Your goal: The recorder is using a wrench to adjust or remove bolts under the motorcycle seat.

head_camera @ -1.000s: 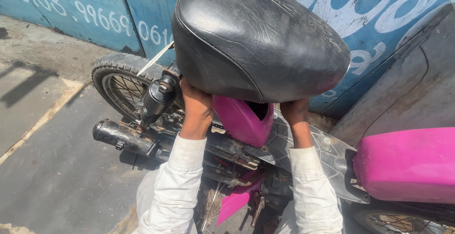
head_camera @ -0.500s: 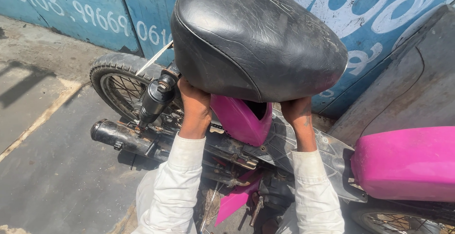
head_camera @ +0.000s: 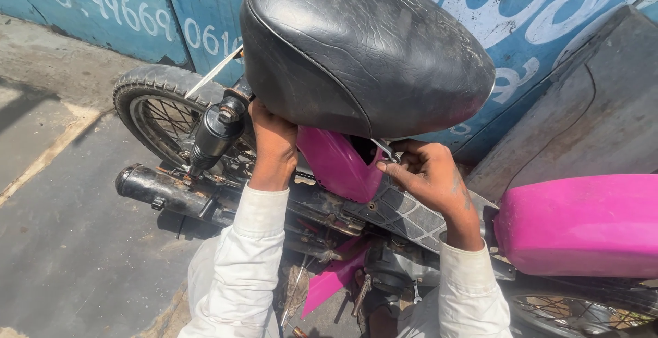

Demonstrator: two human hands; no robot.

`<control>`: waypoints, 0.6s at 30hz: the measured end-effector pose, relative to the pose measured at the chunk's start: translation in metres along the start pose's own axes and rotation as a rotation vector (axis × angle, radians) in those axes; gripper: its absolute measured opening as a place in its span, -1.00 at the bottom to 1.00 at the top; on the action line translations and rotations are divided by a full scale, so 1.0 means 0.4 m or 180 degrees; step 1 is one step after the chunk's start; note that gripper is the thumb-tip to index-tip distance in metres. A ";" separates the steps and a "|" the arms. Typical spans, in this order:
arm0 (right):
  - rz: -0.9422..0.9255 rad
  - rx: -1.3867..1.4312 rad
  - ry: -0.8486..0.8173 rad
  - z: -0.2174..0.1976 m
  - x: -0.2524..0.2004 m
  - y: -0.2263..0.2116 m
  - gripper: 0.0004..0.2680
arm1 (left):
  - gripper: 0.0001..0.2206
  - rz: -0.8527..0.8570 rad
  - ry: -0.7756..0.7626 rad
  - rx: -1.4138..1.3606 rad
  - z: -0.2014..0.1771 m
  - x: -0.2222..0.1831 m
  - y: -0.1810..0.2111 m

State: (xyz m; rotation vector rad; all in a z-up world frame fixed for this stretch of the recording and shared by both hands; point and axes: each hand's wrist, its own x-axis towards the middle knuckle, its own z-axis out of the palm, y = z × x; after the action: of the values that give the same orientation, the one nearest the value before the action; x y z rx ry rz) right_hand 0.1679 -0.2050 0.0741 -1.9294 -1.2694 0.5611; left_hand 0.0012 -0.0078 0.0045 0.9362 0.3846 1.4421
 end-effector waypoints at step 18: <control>-0.0831 -0.0017 0.0976 0.034 0.106 0.125 -0.90 | -0.87 -0.0103 -0.0253 -0.0009 -0.013 -0.018 0.023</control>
State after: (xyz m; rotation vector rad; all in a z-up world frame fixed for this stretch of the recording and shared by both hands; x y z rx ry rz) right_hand 0.2049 -0.1732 0.0284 -1.7370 -1.2927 0.1233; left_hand -0.0097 -0.0142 0.0059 0.9777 0.3375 1.3713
